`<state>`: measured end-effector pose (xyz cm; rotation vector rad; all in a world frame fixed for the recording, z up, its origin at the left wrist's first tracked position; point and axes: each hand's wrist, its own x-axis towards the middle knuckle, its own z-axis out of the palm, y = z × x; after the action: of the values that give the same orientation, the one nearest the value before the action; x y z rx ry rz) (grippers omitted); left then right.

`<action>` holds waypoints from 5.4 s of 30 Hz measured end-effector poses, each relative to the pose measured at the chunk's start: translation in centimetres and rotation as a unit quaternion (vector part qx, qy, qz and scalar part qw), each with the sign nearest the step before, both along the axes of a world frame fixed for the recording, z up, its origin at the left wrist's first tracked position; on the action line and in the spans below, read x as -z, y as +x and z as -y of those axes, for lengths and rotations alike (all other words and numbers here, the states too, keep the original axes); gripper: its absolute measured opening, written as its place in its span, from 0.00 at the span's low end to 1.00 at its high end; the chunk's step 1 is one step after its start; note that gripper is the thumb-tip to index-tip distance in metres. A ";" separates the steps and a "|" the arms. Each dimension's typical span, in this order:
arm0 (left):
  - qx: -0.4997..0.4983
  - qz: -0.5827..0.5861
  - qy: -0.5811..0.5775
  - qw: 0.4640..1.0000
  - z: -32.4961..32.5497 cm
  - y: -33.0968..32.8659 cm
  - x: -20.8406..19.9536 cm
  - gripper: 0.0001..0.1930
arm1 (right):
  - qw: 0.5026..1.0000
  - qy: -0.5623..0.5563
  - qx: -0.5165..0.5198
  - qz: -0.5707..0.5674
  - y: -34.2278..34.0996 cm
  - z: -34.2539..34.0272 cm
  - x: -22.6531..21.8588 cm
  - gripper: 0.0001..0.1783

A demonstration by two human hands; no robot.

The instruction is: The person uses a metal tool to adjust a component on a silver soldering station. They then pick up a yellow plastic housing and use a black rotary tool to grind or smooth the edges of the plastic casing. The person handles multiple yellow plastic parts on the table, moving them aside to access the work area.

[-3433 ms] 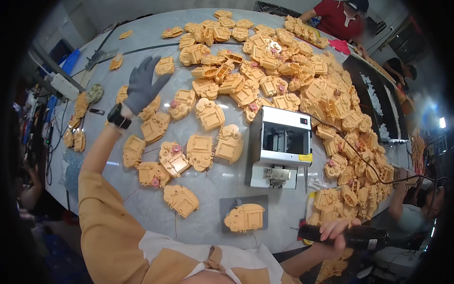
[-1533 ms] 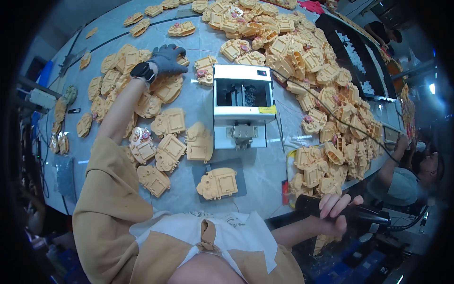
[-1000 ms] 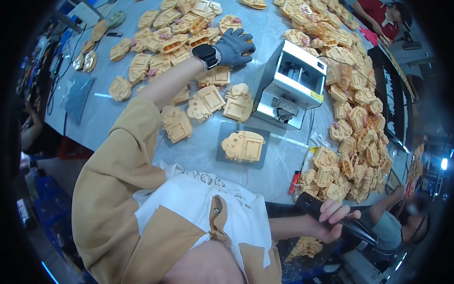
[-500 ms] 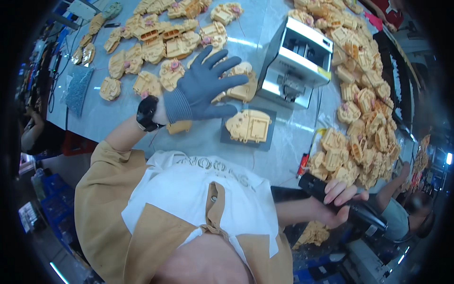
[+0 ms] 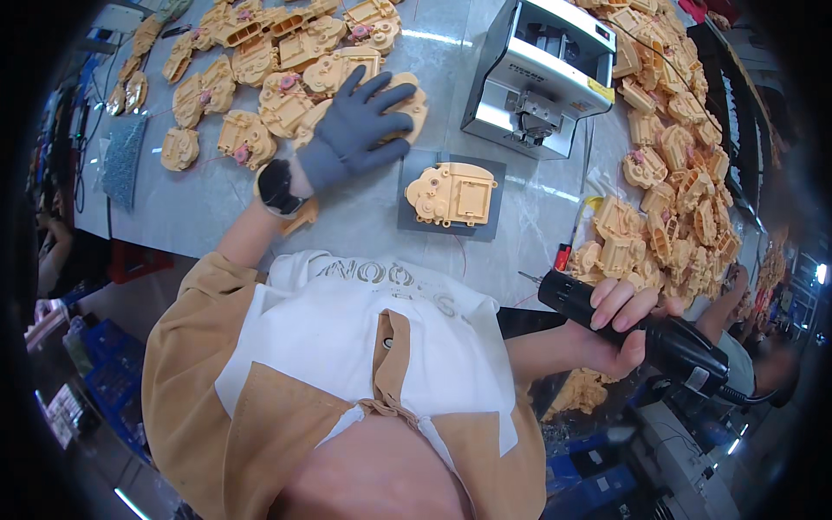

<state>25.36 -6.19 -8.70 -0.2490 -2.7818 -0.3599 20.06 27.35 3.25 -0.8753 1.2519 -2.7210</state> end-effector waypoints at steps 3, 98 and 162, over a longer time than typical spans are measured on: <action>0.020 0.011 0.015 1.000 2.1 1.9 -0.5 0.11 | 0.999 0.015 0.036 0.013 -0.1 1.1 0.0 0.22; 0.031 0.011 0.327 0.944 -7.4 1.7 2.3 0.40 | 0.961 0.137 0.230 -0.072 -6.1 12.4 2.3 0.30; 0.030 -0.001 0.340 0.940 -6.9 1.5 2.3 0.38 | 0.982 0.164 0.048 -0.080 1.5 12.5 3.5 0.27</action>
<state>26.87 0.71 -10.96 -0.1583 -2.4611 -1.2842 21.56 14.80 -0.21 -1.0305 1.7525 -2.4415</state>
